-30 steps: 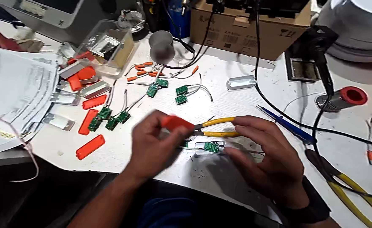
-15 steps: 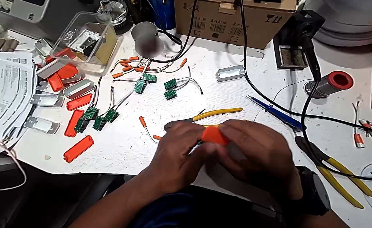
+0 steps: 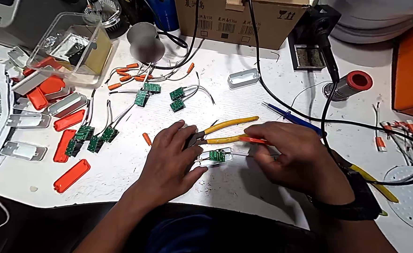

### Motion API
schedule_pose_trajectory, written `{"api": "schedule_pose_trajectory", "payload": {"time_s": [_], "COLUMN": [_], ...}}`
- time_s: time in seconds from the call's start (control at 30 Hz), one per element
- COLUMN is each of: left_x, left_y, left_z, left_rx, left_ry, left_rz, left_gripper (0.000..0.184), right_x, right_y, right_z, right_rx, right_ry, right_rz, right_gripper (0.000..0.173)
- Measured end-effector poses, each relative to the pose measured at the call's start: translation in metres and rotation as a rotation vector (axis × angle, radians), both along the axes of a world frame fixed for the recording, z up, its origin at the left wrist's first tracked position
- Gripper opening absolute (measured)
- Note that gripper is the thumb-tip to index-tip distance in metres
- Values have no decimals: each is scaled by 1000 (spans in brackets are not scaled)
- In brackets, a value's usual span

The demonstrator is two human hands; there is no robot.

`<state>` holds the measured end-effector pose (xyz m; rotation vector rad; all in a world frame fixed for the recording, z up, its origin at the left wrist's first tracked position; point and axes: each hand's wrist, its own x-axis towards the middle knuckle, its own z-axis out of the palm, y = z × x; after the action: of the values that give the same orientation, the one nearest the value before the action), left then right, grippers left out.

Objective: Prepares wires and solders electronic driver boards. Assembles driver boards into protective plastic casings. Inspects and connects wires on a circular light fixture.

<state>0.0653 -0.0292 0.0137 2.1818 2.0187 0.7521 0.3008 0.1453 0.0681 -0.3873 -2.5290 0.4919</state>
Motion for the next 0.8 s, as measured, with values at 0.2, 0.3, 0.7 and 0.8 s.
{"api": "schedule_pose_trajectory", "payload": {"time_s": [0.2, 0.3, 0.7, 0.8], "left_x": [-2, -3, -6, -6], "left_y": [2, 3, 3, 3], "left_z": [-4, -7, -10, -11], "left_rx": [-16, 1, 42, 44], "left_ry": [-55, -84, -129, -125], "left_rz": [-27, -27, -57, -59], "left_gripper": [35, 37, 40, 40], "right_x": [-2, -4, 6, 4], "right_y": [1, 0, -2, -2], "right_z": [-3, -1, 6, 6], "right_rx": [10, -69, -192, -203], "right_ry": [-70, -98, -109, -210], "right_rz": [-64, -87, -225, -261], "right_gripper": [25, 30, 59, 47]}}
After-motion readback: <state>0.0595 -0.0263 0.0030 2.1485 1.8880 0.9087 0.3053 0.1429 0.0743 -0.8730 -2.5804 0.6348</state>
